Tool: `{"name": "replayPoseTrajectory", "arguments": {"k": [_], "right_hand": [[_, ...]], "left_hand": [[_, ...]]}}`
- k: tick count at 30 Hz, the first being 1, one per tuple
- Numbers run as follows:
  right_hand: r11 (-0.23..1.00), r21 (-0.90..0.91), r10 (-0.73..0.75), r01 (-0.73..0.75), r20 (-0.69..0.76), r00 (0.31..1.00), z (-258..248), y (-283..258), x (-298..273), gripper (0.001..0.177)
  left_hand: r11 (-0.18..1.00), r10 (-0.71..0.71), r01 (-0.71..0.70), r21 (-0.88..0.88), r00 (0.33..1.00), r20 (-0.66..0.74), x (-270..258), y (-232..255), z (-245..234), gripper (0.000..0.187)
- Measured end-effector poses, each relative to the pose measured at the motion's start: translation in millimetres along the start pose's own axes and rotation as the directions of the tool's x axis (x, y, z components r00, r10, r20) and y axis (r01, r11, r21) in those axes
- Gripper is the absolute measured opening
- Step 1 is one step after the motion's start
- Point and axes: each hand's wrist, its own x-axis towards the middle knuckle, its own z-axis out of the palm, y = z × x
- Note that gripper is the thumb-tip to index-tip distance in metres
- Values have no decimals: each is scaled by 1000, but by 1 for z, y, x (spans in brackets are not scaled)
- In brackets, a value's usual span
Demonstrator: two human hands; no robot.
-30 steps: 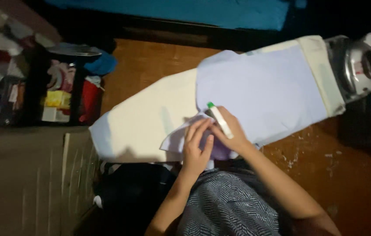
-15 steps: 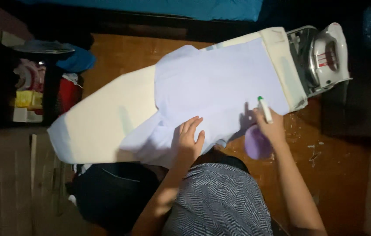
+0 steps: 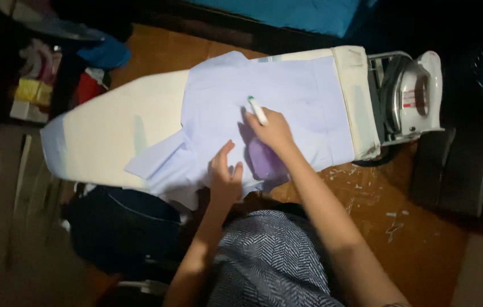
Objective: The person is ironing a white shirt on an ironing board using a steam iron.
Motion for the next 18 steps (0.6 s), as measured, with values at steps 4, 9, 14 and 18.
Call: {"name": "replayPoseTrajectory", "arguments": {"k": [4,9,14,18], "right_hand": [[994,-106,26,-18,75,997,11,1,2,43],[985,-130,-59,113,359,931,-8,3,-73,42],[972,-124,-137,200,393,909,-6,21,-154,40],[940,-243,-123,239,411,903,21,56,-195,31]], "left_hand": [[993,-67,75,87,993,-94,-10,-11,0,57],[999,44,-41,18,981,-189,-54,-41,8,57],[970,-201,186,-159,976,-83,-96,-74,33,59],[902,-314,294,-317,949,-13,-116,-101,38,56]]}}
